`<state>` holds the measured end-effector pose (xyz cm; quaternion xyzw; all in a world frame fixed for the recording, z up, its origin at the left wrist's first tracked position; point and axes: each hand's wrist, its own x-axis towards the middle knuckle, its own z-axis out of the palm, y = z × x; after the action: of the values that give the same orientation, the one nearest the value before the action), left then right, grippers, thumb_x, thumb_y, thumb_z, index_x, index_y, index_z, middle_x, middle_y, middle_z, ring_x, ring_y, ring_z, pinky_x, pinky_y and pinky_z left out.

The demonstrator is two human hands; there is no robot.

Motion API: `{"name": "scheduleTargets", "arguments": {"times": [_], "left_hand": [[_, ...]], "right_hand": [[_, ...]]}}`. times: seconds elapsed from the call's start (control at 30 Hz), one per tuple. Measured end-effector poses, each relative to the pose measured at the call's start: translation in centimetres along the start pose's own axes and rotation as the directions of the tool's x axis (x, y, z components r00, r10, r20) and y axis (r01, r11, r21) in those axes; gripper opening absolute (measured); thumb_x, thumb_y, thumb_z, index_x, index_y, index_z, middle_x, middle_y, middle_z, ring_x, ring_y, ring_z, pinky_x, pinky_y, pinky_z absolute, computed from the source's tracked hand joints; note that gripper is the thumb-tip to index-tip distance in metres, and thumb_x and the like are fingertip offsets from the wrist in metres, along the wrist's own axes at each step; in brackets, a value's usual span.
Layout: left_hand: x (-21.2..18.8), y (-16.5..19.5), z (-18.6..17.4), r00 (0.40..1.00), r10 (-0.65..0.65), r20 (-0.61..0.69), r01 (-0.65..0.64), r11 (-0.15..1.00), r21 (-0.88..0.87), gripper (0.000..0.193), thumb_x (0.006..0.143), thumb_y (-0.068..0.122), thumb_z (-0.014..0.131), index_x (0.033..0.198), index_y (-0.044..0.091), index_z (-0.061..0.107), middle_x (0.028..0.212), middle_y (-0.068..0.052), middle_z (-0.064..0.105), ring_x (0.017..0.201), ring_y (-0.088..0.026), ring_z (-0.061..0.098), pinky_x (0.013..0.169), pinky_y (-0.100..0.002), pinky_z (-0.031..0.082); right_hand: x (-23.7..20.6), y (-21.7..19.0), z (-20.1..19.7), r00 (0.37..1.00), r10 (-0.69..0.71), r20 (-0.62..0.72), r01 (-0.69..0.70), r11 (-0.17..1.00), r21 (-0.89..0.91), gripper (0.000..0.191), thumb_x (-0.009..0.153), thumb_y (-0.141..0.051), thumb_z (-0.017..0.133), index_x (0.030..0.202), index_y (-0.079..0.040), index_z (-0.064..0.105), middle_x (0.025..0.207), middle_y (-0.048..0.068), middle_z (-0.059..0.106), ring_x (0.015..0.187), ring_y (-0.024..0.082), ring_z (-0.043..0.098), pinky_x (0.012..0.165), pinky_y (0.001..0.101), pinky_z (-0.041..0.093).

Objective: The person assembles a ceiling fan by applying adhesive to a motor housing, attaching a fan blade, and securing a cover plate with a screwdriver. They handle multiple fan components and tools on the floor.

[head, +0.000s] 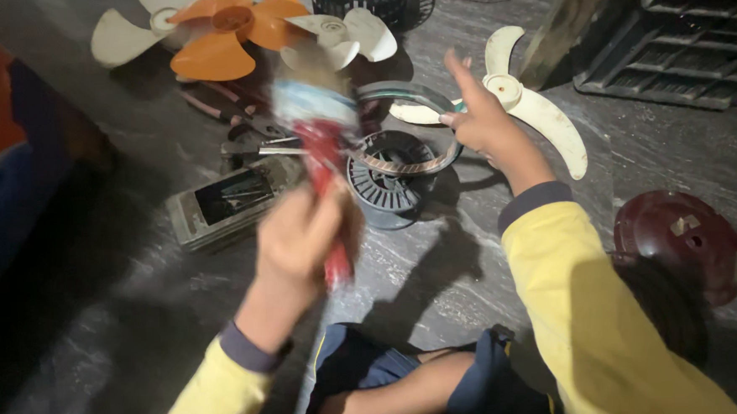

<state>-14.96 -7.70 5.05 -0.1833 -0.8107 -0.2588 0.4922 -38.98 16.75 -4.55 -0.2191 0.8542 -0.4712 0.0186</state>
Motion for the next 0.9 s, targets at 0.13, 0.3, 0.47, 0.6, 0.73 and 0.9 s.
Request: {"name": "scheduleTargets", "arguments": {"times": [0.13, 0.3, 0.47, 0.6, 0.73, 0.9], "left_hand": [[-1.2, -2.1, -1.4, 0.953, -0.273, -0.135, 0.262, 0.961, -0.092, 0.008, 0.101, 0.000, 0.075, 0.096, 0.002, 0.069, 0.082, -0.011, 0.071, 0.068, -0.022, 0.067, 0.067, -0.029, 0.053], [-2.8, -3.9, -3.3, 0.980, -0.194, 0.035, 0.196, 0.942, -0.273, 0.006, 0.093, 0.004, 0.073, 0.090, 0.001, 0.068, 0.081, -0.012, 0.069, 0.066, -0.023, 0.069, 0.064, -0.029, 0.053], [-1.7, -4.4, -4.5, 0.999, 0.003, -0.043, -0.004, 1.000, -0.011, 0.011, 0.089, 0.007, 0.076, 0.092, 0.000, 0.067, 0.073, -0.013, 0.060, 0.061, -0.030, 0.061, 0.058, -0.039, 0.048], [-1.9, -2.8, -4.6, 0.987, 0.093, 0.131, -0.049, 0.952, -0.303, 0.017, 0.084, 0.007, 0.073, 0.100, 0.001, 0.070, 0.075, -0.012, 0.057, 0.066, -0.028, 0.062, 0.059, -0.039, 0.048], [-2.3, -2.8, -5.2, 0.988, -0.144, -0.054, 0.113, 0.917, -0.383, 0.010, 0.095, 0.002, 0.072, 0.093, 0.007, 0.063, 0.081, -0.009, 0.065, 0.067, -0.021, 0.066, 0.059, -0.031, 0.053], [-1.1, 0.2, -4.5, 0.996, -0.090, -0.028, 0.089, 0.996, -0.029, 0.009, 0.087, 0.001, 0.075, 0.092, 0.002, 0.068, 0.071, -0.014, 0.060, 0.059, -0.028, 0.062, 0.058, -0.037, 0.049]], "right_hand": [[1.6, -0.1, 1.0, 0.996, 0.054, 0.069, -0.039, 0.979, -0.198, 0.093, 0.081, 0.011, 0.066, 0.161, -0.017, 0.029, 0.167, 0.023, 0.021, 0.156, 0.030, 0.022, 0.119, 0.0299, 0.029], [3.3, -1.3, 2.7, 0.991, 0.083, 0.108, -0.055, 0.969, -0.242, 0.081, 0.084, 0.004, 0.071, 0.155, -0.015, 0.040, 0.164, 0.022, 0.030, 0.154, 0.031, 0.028, 0.118, 0.0303, 0.029], [2.2, -2.9, 4.5, 0.995, 0.093, 0.043, -0.080, 0.965, -0.251, 0.078, 0.081, 0.007, 0.070, 0.152, -0.013, 0.044, 0.161, 0.020, 0.039, 0.148, 0.031, 0.039, 0.113, 0.0323, 0.036], [2.1, -3.4, 5.6, 0.997, 0.072, -0.010, -0.072, 0.968, -0.240, 0.073, 0.079, 0.009, 0.069, 0.146, -0.012, 0.051, 0.152, 0.019, 0.048, 0.142, 0.031, 0.046, 0.110, 0.0347, 0.040], [0.0, -1.8, 6.3, 0.985, 0.071, -0.158, -0.056, 0.994, 0.097, 0.068, 0.076, 0.012, 0.067, 0.139, -0.010, 0.057, 0.144, 0.018, 0.058, 0.136, 0.031, 0.054, 0.107, 0.0370, 0.044], [-1.2, 0.3, 3.0, 0.961, -0.215, -0.172, 0.188, 0.969, -0.161, 0.064, 0.075, 0.009, 0.074, 0.136, -0.006, 0.063, 0.134, 0.021, 0.062, 0.127, 0.036, 0.058, 0.104, 0.0405, 0.045]]}}
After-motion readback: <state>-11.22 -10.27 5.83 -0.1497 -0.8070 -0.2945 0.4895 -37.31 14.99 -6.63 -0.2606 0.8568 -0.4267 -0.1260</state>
